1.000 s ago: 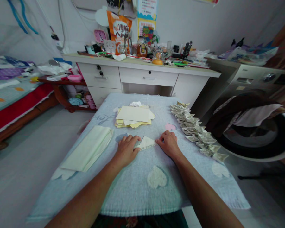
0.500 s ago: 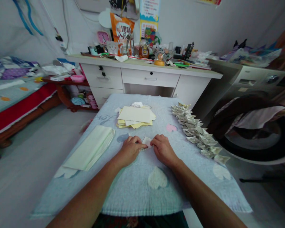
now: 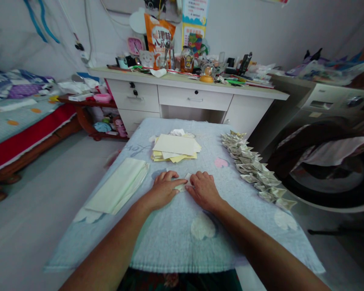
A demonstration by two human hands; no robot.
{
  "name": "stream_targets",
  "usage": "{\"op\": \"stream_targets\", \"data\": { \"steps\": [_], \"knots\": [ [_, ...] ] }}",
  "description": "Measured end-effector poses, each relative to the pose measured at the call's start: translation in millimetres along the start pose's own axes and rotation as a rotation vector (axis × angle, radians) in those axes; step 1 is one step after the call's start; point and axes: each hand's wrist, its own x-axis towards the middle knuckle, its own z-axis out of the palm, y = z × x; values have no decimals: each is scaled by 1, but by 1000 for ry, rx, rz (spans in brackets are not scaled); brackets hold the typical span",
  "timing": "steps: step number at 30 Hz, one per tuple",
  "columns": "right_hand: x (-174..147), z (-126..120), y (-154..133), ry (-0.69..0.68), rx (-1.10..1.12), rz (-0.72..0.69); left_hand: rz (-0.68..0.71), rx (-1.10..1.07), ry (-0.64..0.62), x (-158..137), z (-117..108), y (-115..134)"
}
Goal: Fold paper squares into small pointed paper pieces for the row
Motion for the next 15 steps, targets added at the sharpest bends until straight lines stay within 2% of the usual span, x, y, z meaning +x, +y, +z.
{"op": "stream_targets", "data": {
  "steps": [7, 15],
  "knots": [
    [6, -8, -7, -71, -6, 47, -25, -25, -7, 1, -1, 1],
    [6, -6, -12, -80, -26, 99, -18, -42, 1, 4, -1, -2]
  ]
}}
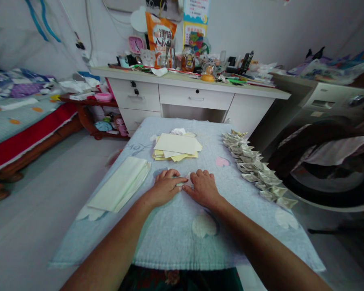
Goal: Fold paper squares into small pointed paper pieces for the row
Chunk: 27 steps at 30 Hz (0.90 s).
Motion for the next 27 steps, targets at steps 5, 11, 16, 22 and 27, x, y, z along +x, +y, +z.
{"op": "stream_targets", "data": {
  "steps": [5, 11, 16, 22, 27],
  "knots": [
    [0, 2, -1, 14, 4, 10, 27, 17, 57, 1, 2, -1],
    [-1, 4, -2, 33, 18, 40, 25, 35, 81, 0, 5, -2],
    [0, 4, 9, 48, 45, 51, 29, 53, 65, -1, 4, -1],
    [-1, 2, 33, 50, 58, 158, 33, 76, 68, -2, 6, 1],
    [0, 5, 39, 62, 71, 182, 77, 73, 52, -2, 9, 2]
  ]
}}
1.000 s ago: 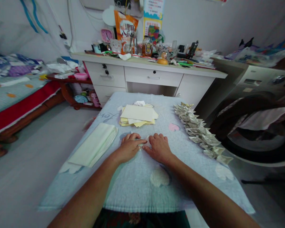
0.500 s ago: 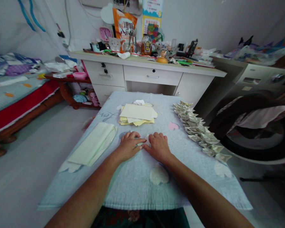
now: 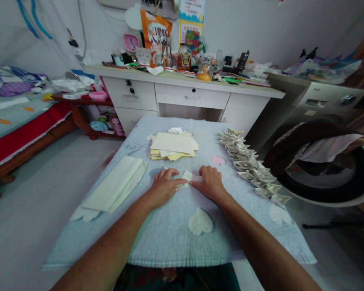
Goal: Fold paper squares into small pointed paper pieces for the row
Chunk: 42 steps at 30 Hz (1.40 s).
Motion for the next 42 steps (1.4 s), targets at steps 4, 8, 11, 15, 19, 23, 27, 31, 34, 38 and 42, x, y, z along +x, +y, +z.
{"op": "stream_targets", "data": {
  "steps": [4, 8, 11, 15, 19, 23, 27, 31, 34, 38, 42],
  "knots": [
    [2, -2, 7, -19, 2, 22, -2, -21, -40, 0, -1, -1],
    [5, -8, 23, -42, -18, 65, -11, -39, -55, 1, -3, 0],
    [7, -11, 36, -62, -17, 87, -17, -41, -57, 1, -5, 1],
    [9, -14, 52, -85, 1, 94, -12, -37, -47, 1, -5, 3],
    [12, -21, 55, -63, 53, 44, 31, -19, -20, 1, -5, 4],
    [8, -28, 34, -11, 191, -174, 98, -10, 16, 2, -5, 9],
    [-1, -25, 11, -61, 203, -354, 128, -22, 92, 5, -1, 11],
    [-5, -17, 7, -75, 240, -405, 154, -46, 133, 8, 4, 9],
    [-3, -12, 10, -76, 275, -391, 160, -54, 146, 10, 5, 10],
    [-1, -8, 10, -54, 269, -367, 123, -28, 164, 12, 4, 17],
    [-1, -5, 7, -21, 267, -360, 111, 13, 176, 13, 4, 22]
  ]
}}
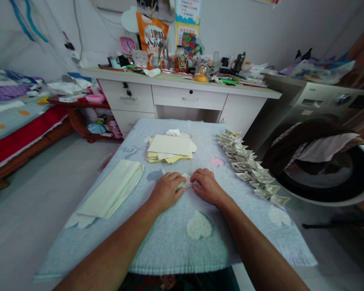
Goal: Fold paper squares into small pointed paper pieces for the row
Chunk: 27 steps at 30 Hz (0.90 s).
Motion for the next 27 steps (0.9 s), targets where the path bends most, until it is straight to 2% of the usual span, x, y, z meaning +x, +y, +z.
{"op": "stream_targets", "data": {
  "steps": [4, 10, 12, 15, 20, 27],
  "knots": [
    [0, -1, -2, 88, 22, 15, 6, 19, 15, 0, 3, -2],
    [-3, -6, -4, 432, 123, 106, -42, -43, 95, 2, 6, -8],
    [-4, -5, -7, 499, 166, 98, -66, -90, 124, 3, 5, -9],
    [-4, 0, -11, 474, 230, 83, -74, -138, 152, 3, 2, -8],
    [3, 14, -16, 288, 408, 174, -87, -149, 148, 3, 1, -7],
    [13, 27, -12, 314, 633, 226, -81, -195, 139, 3, 0, -3]
  ]
}}
